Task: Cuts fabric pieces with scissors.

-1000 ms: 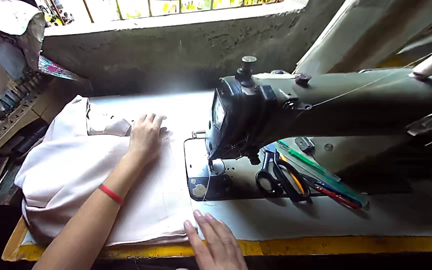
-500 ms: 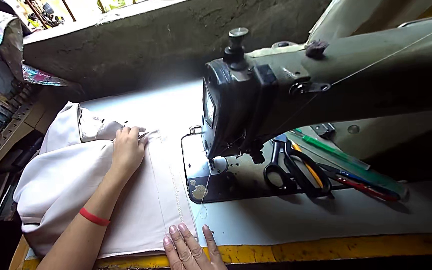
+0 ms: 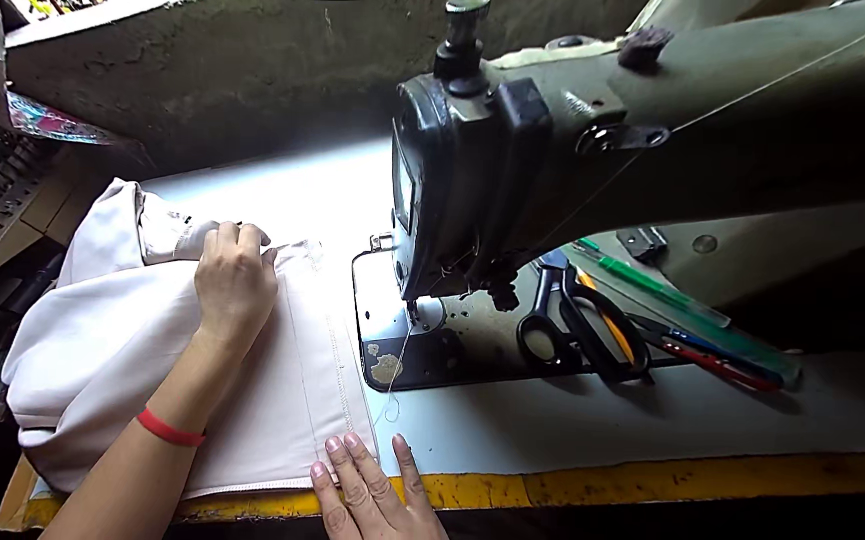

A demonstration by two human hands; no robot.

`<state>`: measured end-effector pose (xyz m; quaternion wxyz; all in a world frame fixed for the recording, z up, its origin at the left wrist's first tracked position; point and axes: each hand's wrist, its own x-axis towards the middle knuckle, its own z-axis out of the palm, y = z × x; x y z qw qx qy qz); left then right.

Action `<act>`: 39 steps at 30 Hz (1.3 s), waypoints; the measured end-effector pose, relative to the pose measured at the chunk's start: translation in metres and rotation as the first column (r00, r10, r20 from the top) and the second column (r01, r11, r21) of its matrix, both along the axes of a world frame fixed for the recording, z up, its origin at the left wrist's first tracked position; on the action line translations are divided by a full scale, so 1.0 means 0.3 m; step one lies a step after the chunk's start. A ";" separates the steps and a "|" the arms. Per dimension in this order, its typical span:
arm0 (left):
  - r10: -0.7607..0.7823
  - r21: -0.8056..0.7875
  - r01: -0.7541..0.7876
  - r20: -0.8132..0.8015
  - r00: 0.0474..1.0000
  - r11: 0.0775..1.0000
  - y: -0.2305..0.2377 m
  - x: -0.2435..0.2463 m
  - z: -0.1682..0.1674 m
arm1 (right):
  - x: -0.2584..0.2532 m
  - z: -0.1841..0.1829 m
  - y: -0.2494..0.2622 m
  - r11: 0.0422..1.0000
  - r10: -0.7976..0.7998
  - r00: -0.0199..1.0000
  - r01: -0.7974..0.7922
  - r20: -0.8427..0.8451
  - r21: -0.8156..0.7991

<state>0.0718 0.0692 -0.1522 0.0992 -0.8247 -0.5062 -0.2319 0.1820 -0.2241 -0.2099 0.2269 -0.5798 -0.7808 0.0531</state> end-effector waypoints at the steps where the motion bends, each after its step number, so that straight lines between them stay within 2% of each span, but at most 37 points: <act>1: 0.059 -0.072 -0.061 -0.020 0.998 0.996 -0.027 -0.007 0.018 | 0.002 0.000 0.000 1.000 0.003 1.000 -0.003 0.000 -0.002; 4: 0.192 -0.243 -0.210 -0.097 0.977 0.947 -0.062 -0.044 0.025 | 0.008 -0.003 0.000 1.000 0.000 1.000 0.000 -0.004 0.008; 9: 0.270 -0.264 -0.282 -0.081 0.960 0.922 -0.051 -0.061 0.003 | 0.024 -0.005 0.005 1.000 -0.006 1.000 0.006 -0.008 0.020; 12: 0.280 -0.235 -0.306 -0.139 0.950 0.922 -0.045 -0.040 0.008 | 0.028 -0.005 0.007 1.000 -0.013 1.000 0.013 0.003 0.026; 22: 0.259 -0.124 -0.281 -0.168 0.951 0.952 -0.045 -0.045 -0.007 | 0.025 -0.008 0.004 0.998 -0.030 0.999 0.031 -0.036 0.046; 25: 0.153 -0.097 -0.161 -0.084 0.985 0.982 -0.060 -0.023 -0.001 | 0.025 -0.003 -0.003 0.996 -0.043 0.997 0.048 -0.068 0.077; 28: -0.178 -0.087 0.181 0.051 0.983 0.980 -0.077 0.013 -0.010 | 0.015 -0.011 -0.013 0.997 -0.037 0.998 0.040 -0.045 0.068; 30: -0.294 -0.153 0.295 0.032 0.955 0.943 -0.087 0.051 -0.027 | 0.008 -0.021 -0.015 0.998 -0.033 0.999 0.034 -0.020 0.061; 34: -0.268 -0.309 0.229 -0.087 0.960 0.923 -0.066 0.068 -0.096 | 0.005 -0.024 -0.021 0.997 -0.033 0.999 0.032 0.020 0.063; 39: -0.253 -0.365 0.190 -0.133 0.958 0.911 -0.034 0.038 -0.104 | 0.004 -0.034 -0.022 0.995 -0.026 0.999 0.025 0.017 0.097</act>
